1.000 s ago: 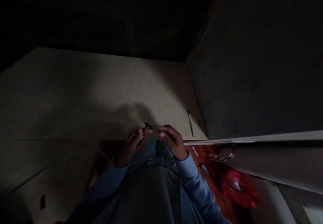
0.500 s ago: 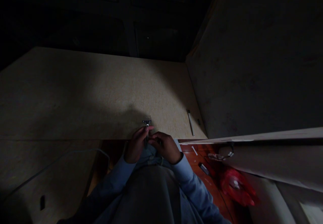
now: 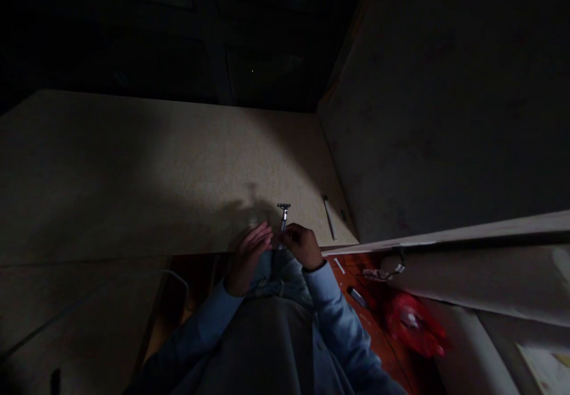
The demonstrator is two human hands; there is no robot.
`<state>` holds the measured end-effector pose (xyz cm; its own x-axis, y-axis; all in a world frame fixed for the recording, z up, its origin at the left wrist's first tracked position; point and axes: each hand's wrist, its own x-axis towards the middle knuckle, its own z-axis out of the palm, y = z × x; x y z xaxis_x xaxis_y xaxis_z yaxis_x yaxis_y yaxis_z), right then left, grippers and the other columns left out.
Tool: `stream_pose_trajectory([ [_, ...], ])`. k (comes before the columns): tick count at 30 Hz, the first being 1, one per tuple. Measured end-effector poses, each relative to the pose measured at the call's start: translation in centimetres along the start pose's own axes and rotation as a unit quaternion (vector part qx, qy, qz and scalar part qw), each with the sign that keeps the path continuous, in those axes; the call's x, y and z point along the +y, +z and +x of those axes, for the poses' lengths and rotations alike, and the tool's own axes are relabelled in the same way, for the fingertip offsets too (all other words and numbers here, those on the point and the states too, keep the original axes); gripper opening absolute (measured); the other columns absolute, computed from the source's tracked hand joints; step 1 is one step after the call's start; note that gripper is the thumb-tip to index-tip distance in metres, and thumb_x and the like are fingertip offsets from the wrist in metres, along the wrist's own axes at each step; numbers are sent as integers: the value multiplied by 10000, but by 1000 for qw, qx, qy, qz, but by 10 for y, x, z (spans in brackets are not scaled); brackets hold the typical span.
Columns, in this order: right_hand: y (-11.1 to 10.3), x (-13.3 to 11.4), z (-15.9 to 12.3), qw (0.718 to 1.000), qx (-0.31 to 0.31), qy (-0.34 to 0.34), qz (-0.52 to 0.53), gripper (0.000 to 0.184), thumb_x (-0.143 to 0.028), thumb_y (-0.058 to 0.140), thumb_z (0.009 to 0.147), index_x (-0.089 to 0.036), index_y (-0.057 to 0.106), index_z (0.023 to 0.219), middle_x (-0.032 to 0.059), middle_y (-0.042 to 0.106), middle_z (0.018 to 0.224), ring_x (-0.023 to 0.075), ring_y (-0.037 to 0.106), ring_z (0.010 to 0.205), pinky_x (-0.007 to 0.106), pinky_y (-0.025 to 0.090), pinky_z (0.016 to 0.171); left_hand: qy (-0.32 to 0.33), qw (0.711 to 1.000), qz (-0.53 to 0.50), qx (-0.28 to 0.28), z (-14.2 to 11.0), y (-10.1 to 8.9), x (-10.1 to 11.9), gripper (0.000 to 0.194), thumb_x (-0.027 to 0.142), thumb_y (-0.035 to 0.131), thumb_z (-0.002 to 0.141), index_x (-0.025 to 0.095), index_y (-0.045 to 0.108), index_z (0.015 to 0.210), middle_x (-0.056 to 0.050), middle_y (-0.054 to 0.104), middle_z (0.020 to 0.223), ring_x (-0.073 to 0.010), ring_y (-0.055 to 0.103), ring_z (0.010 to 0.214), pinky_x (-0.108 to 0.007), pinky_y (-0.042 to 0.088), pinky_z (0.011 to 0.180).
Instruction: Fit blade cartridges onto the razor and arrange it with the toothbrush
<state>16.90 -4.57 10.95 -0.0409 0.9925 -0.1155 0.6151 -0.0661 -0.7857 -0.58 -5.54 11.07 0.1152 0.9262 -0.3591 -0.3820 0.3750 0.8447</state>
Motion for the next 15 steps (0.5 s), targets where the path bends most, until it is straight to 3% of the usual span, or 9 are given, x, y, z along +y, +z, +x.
stream_pose_trajectory([
  [2,-14,20,13,991,13,46,-127,222,-330,558,899,-180,715,853,44,749,780,173,691,724,233,471,633,-16,1000,26,-3,1,-8,0,525,426,844,661,156,729,1097,-87,785,916,-229,733,872,-329,568,780],
  [5,-36,46,28,976,31,100,-192,231,-296,556,895,-178,747,839,94,774,841,219,722,794,261,458,650,-32,997,70,-18,1,-21,0,378,415,848,635,141,758,880,-56,760,707,-182,685,659,-299,541,650],
  [9,-53,67,40,956,32,157,-248,196,-265,600,864,-193,782,861,133,792,932,261,737,873,284,451,670,-47,993,106,2,0,-33,-2,332,407,850,626,152,771,824,-68,777,727,-171,669,606,-300,539,624],
  [15,-58,80,46,939,15,190,-286,205,-290,604,893,-233,801,903,112,796,994,245,737,926,277,453,703,-65,991,116,3,-4,-46,-6,441,506,839,652,150,766,902,-106,794,805,-267,750,784,-360,589,670],
])
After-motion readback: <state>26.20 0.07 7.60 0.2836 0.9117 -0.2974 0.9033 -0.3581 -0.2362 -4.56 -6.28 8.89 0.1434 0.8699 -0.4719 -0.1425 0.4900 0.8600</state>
